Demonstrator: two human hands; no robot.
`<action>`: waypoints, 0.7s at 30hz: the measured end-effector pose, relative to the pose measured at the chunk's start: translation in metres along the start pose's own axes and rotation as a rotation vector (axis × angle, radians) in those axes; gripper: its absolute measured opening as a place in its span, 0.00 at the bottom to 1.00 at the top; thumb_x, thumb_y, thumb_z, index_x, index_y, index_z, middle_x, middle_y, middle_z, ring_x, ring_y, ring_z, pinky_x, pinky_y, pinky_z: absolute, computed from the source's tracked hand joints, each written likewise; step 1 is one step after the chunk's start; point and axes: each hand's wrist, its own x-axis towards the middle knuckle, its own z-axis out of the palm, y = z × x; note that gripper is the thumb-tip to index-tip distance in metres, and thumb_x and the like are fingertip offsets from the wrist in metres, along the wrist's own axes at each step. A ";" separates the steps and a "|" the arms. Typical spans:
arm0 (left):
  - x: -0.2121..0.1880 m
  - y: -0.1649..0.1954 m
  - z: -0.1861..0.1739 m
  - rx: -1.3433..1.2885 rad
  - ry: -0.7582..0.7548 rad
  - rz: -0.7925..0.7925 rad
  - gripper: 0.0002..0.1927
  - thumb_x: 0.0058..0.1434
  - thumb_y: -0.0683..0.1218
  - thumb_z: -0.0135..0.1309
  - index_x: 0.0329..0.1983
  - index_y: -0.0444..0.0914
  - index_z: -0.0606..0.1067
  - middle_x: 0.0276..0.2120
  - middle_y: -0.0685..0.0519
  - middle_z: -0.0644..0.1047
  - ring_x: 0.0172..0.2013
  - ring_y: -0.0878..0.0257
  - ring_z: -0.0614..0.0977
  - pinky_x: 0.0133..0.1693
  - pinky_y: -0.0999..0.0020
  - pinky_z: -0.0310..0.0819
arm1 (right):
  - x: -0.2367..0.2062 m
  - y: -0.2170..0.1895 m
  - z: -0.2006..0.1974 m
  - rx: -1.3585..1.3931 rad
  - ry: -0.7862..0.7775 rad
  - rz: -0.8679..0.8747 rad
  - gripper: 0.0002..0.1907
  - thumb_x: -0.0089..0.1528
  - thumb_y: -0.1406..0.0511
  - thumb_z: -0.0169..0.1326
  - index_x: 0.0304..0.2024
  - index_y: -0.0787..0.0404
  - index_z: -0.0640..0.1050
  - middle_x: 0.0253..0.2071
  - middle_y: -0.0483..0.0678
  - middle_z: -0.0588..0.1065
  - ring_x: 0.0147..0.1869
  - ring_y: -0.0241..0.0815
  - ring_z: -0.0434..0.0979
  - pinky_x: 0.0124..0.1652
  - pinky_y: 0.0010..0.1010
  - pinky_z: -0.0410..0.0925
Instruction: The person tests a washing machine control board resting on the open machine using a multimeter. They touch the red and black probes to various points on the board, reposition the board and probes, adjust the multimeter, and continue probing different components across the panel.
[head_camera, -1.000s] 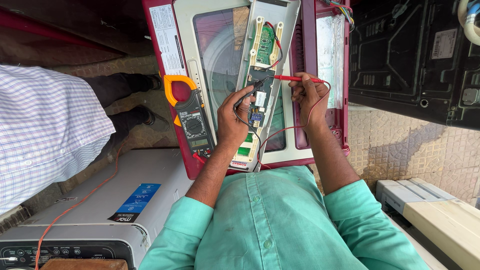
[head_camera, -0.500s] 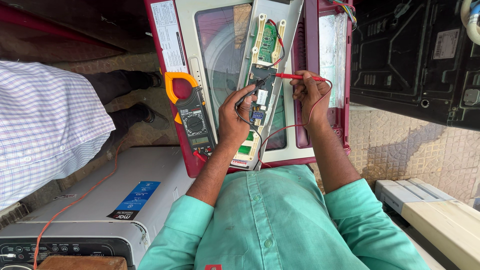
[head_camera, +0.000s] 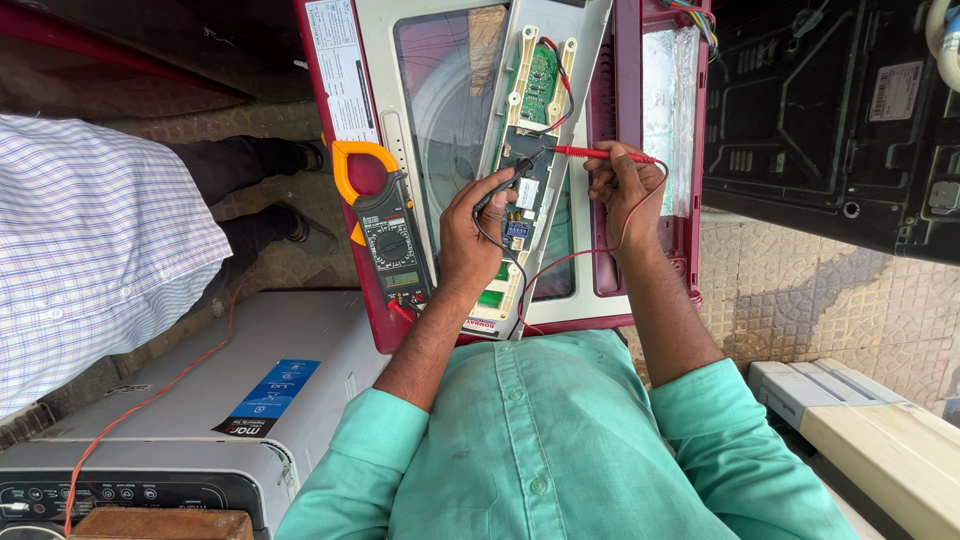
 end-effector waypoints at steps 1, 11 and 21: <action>0.000 0.000 0.000 0.006 0.000 -0.002 0.17 0.75 0.51 0.46 0.59 0.38 0.76 0.42 0.49 0.81 0.47 0.61 0.85 0.47 0.66 0.82 | 0.000 0.000 0.000 0.001 0.001 0.001 0.13 0.73 0.62 0.50 0.48 0.67 0.79 0.34 0.49 0.80 0.29 0.31 0.74 0.32 0.22 0.70; -0.003 -0.001 0.000 -0.035 0.004 0.013 0.16 0.76 0.49 0.47 0.58 0.37 0.76 0.44 0.48 0.81 0.49 0.60 0.86 0.48 0.66 0.83 | 0.000 -0.001 0.000 0.016 -0.004 0.004 0.13 0.73 0.62 0.51 0.48 0.67 0.79 0.34 0.49 0.80 0.30 0.31 0.74 0.32 0.22 0.71; -0.004 -0.004 0.000 -0.041 0.055 0.058 0.15 0.76 0.47 0.47 0.60 0.36 0.76 0.44 0.48 0.81 0.49 0.60 0.85 0.50 0.67 0.82 | 0.000 0.001 -0.001 0.016 -0.002 0.007 0.13 0.73 0.62 0.51 0.49 0.67 0.79 0.34 0.49 0.80 0.30 0.31 0.74 0.32 0.22 0.70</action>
